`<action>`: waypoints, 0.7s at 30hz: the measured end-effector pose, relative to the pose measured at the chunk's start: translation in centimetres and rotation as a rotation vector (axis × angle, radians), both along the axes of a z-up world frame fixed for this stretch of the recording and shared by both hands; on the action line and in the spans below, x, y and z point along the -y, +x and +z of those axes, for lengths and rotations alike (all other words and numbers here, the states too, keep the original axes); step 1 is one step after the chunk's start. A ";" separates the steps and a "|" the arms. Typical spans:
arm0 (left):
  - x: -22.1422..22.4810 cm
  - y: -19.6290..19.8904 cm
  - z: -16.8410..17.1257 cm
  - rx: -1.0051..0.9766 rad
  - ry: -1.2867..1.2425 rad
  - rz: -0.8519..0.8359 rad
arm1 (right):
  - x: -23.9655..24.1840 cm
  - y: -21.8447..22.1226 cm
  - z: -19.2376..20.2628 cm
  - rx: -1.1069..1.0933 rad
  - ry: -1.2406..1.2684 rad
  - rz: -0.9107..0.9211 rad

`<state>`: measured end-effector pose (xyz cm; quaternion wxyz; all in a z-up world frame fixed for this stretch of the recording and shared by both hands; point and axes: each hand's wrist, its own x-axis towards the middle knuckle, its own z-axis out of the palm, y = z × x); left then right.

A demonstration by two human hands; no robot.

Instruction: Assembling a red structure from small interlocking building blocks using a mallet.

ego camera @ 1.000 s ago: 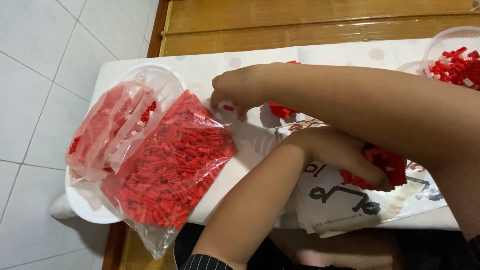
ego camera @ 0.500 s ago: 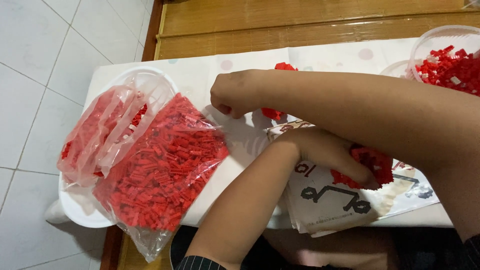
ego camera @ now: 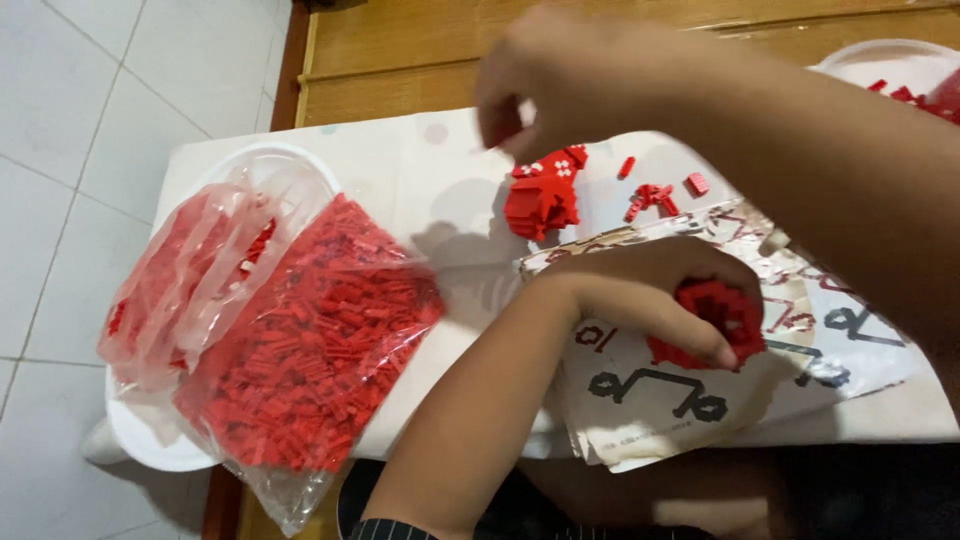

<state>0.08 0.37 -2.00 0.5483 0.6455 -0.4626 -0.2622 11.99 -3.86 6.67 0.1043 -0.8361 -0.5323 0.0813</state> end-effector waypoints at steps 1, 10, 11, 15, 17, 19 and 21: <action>0.1 0.3 -0.3 -0.002 0.002 -0.008 | 1.9 -0.6 0.5 -0.002 0.002 -0.008; 0.3 1.4 -1.7 -0.106 0.015 -0.113 | 15.5 -3.9 -5.6 -0.154 0.020 -0.550; 0.2 1.4 -1.7 -0.093 0.015 -0.079 | 16.4 -3.6 -7.1 -0.095 0.143 -0.409; 0.1 1.0 -0.7 -0.065 0.017 0.066 | 17.3 -3.6 -9.6 0.047 0.241 -0.315; 0.0 1.1 -0.7 -0.082 -0.003 0.100 | 17.4 -3.7 -9.9 0.115 0.248 -0.282; 0.2 1.0 -0.6 -0.096 -0.031 0.133 | 17.8 -4.0 -10.3 0.187 0.247 -0.248; 0.2 0.6 -0.4 -0.120 -0.041 0.214 | 18.1 -4.4 -10.7 0.269 0.353 -0.200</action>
